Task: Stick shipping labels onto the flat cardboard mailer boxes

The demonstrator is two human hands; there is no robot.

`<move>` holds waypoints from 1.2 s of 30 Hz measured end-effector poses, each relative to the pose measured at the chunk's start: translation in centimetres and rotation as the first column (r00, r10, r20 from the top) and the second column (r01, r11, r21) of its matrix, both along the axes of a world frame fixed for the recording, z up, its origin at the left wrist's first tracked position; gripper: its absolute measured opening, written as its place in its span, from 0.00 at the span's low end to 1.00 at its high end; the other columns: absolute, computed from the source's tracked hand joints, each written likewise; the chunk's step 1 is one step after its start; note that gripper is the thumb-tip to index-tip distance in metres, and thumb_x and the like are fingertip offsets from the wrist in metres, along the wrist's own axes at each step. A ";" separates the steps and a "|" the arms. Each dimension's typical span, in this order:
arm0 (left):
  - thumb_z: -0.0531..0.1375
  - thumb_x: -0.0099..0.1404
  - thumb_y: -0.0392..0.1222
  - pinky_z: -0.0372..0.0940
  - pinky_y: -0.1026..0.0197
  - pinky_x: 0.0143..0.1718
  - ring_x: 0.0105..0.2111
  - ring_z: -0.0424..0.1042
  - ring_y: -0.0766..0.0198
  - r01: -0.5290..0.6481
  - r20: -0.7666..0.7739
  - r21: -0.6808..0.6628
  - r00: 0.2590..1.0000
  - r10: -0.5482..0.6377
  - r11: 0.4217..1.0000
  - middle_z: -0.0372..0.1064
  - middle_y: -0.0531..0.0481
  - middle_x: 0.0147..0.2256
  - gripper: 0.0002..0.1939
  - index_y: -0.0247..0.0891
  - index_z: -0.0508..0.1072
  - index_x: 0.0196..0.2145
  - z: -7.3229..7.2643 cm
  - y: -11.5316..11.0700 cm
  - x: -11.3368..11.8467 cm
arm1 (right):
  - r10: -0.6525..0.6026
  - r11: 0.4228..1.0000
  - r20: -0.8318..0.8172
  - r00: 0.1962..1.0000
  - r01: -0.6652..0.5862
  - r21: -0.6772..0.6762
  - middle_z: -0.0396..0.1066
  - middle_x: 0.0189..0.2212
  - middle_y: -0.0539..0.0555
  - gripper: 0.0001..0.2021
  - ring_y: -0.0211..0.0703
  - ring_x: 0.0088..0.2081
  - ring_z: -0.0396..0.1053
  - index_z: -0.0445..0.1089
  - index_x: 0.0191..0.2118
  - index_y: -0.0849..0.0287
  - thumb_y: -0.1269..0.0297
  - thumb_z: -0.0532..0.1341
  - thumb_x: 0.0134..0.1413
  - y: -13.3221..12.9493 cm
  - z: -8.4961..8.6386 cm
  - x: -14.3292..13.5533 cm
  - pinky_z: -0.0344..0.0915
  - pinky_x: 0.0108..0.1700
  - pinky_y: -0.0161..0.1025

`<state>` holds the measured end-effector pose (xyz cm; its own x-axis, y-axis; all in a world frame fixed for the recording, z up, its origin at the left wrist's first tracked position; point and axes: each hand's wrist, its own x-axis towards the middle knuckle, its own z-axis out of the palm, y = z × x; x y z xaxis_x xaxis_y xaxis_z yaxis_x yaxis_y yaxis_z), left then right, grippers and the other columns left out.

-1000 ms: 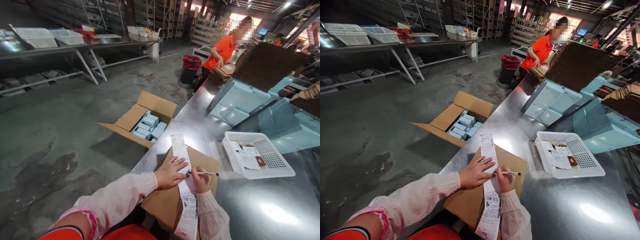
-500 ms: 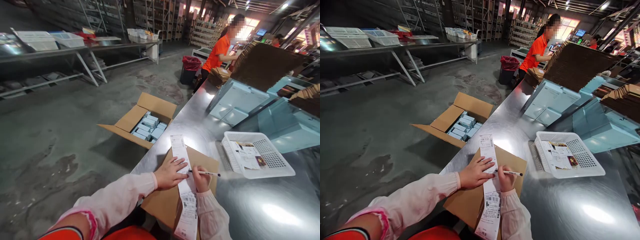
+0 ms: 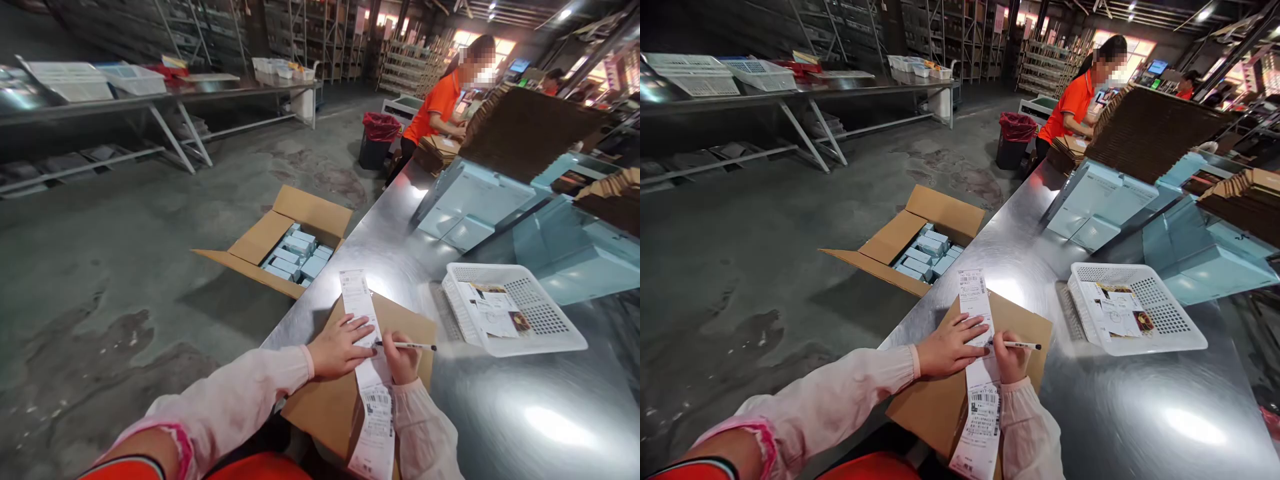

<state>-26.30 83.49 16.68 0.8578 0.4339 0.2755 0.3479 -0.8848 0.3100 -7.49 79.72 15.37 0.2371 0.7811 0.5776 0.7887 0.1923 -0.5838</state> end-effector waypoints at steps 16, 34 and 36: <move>0.47 0.69 0.47 0.49 0.42 0.60 0.62 0.52 0.50 0.005 0.002 -0.003 1.000 -0.005 1.000 0.58 0.46 0.60 0.17 0.50 0.71 0.49 0.0 0.0 0.0 | 0.006 0.999 -0.010 1.000 -0.007 -0.033 0.59 0.09 0.46 0.21 0.32 0.13 0.58 0.56 0.11 0.58 0.64 0.55 0.54 0.2 0.3 0.0 0.56 0.20 0.32; 0.51 0.68 0.46 0.51 0.42 0.59 0.62 0.52 0.51 -0.006 0.013 -0.009 1.000 0.006 1.000 0.58 0.47 0.60 0.15 0.51 0.72 0.49 -0.8 -0.5 0.3 | -0.231 0.973 -0.412 0.881 0.200 -0.118 0.61 0.11 0.48 0.22 0.36 0.17 0.59 0.61 0.15 0.58 0.49 0.56 0.53 0.3 0.3 -0.1 0.58 0.23 0.36; 0.51 0.68 0.44 0.52 0.42 0.59 0.62 0.52 0.51 -0.007 0.024 0.000 1.000 0.007 1.000 0.58 0.47 0.60 0.15 0.51 0.72 0.49 -1.0 -0.7 0.2 | -0.223 0.974 -0.470 0.854 0.180 -0.135 0.69 0.18 0.51 0.23 0.37 0.19 0.63 0.69 0.27 0.60 0.44 0.51 0.55 0.0 1.1 0.0 0.61 0.23 0.35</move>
<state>-26.09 82.76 15.66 0.8478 0.4398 0.2964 0.3466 -0.8825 0.3181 -7.48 79.74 16.47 0.6251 0.7257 0.2875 0.4238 -0.0063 -0.9057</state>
